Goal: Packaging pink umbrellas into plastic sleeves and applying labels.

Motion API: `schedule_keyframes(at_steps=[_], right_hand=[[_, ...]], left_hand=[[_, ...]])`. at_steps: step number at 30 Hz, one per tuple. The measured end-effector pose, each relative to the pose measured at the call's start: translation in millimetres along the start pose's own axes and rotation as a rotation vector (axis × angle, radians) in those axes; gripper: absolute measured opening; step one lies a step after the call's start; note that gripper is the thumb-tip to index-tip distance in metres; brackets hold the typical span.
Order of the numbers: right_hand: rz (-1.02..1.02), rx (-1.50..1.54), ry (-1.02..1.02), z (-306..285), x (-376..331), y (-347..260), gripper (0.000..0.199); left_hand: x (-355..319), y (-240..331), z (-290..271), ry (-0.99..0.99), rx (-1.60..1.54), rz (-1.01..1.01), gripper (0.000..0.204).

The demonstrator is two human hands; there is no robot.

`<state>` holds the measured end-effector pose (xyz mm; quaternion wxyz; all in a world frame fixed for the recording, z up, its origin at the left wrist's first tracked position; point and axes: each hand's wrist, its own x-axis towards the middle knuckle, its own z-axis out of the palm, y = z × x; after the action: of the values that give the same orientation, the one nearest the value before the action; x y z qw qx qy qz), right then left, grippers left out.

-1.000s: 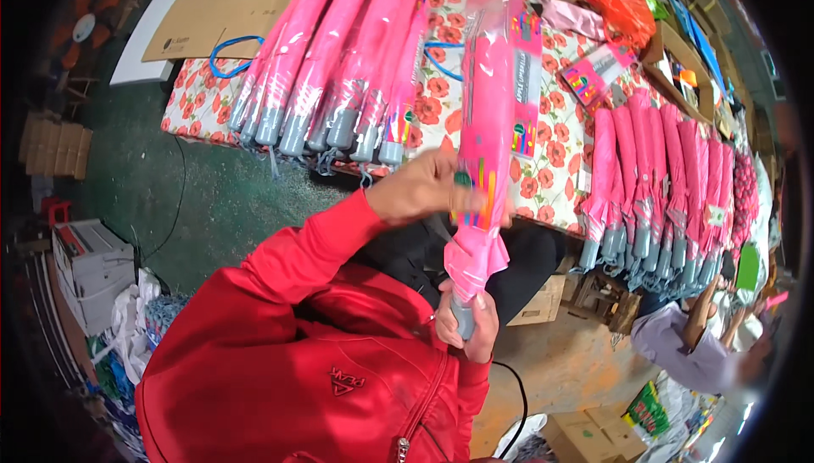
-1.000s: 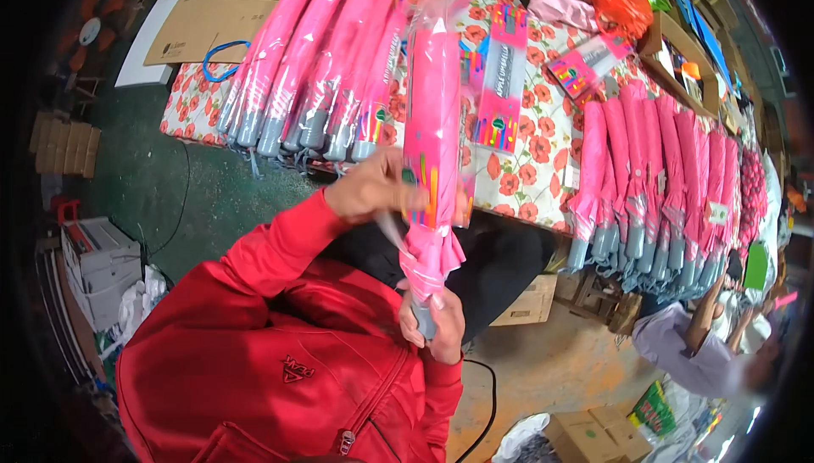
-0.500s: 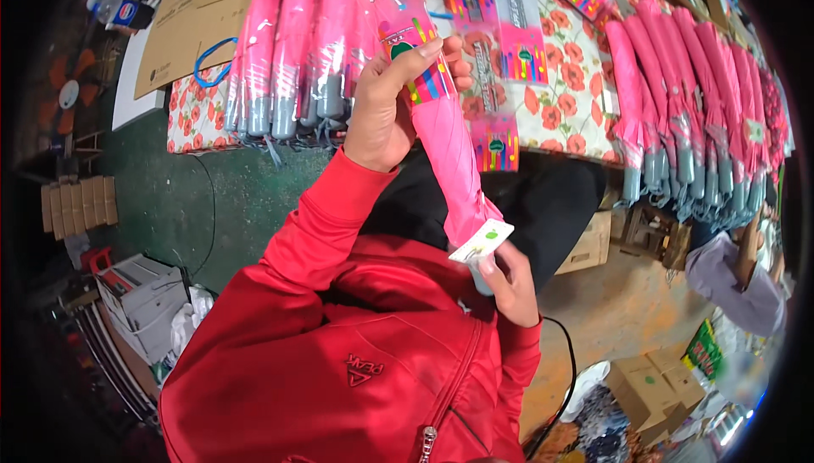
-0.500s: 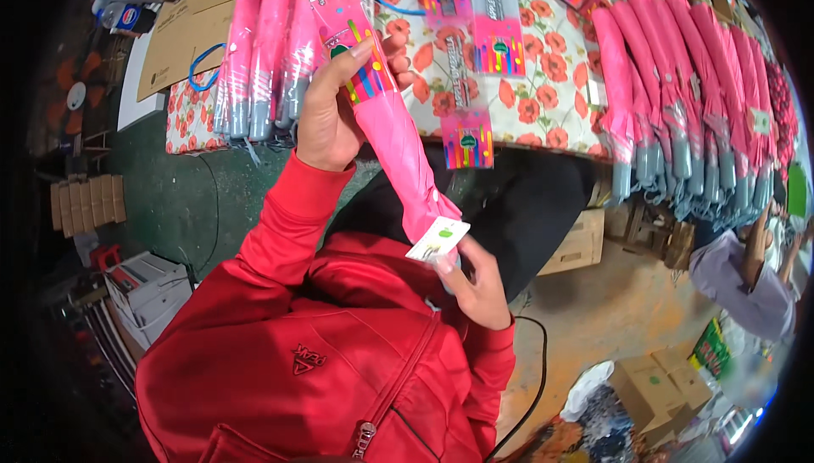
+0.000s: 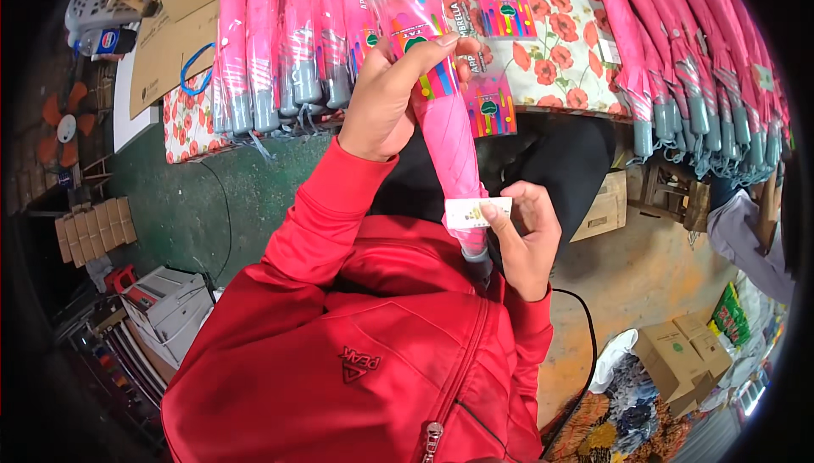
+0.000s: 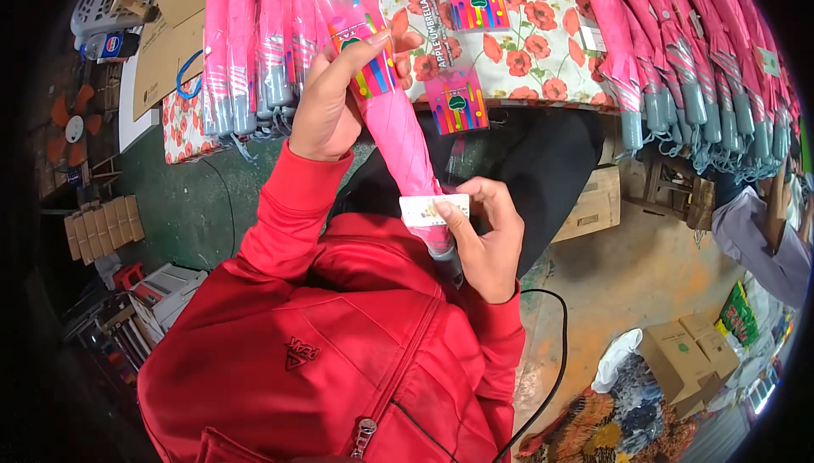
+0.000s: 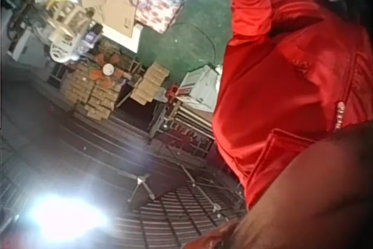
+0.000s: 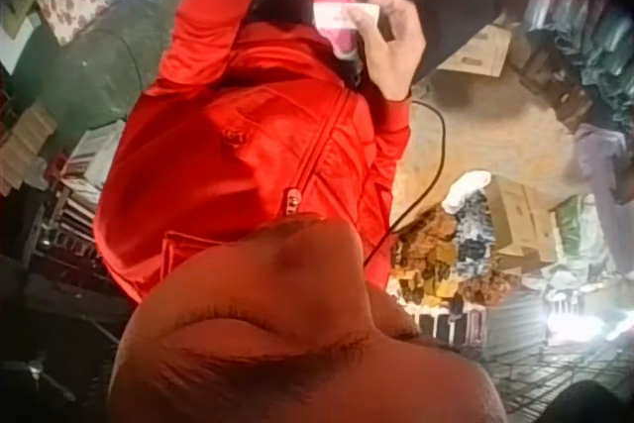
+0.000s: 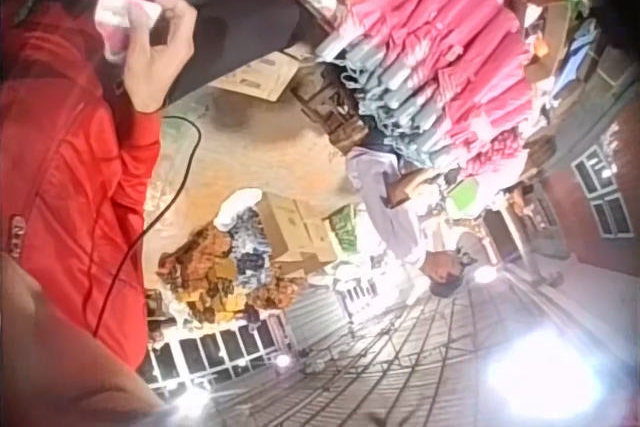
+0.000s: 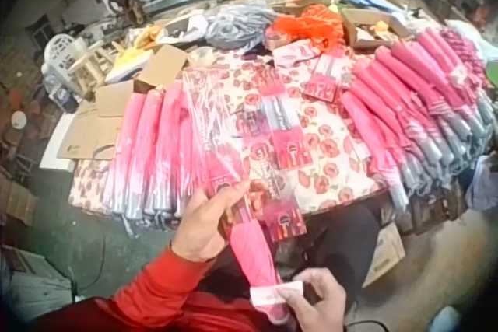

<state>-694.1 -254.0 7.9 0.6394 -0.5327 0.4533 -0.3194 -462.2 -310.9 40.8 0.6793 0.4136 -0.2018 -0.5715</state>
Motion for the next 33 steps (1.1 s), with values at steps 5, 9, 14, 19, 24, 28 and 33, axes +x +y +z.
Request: schedule_keyframes(at_steps=[5,9,14,19,24,28,33], right_hand=[[0.08,0.195,0.093,14,9,-1,0.024],[0.091,0.13,0.157,24,12,5,0.025],[0.087,0.175,0.357,34,16,11,0.027],[0.113,0.171,0.207,22,10,4,0.035],[-0.019,-0.098,-0.003,4,2,-2,0.043],[-0.101,-0.539,0.014,11,3,-1,0.049],[-0.343,-0.541,0.143,28,12,13,0.048]], left_hand=[[0,-9,5,0.043,0.023,-0.049,0.019],[0,-21,4,0.082,0.068,-0.098,0.02],[-8,-32,5,0.067,0.095,-0.141,0.024],[-10,-36,7,0.112,0.097,-0.14,0.024],[-11,-43,4,0.101,0.098,-0.168,0.023],[-13,-42,5,0.09,0.129,-0.181,0.025],[-22,-47,17,0.024,-0.017,-0.18,0.026]])
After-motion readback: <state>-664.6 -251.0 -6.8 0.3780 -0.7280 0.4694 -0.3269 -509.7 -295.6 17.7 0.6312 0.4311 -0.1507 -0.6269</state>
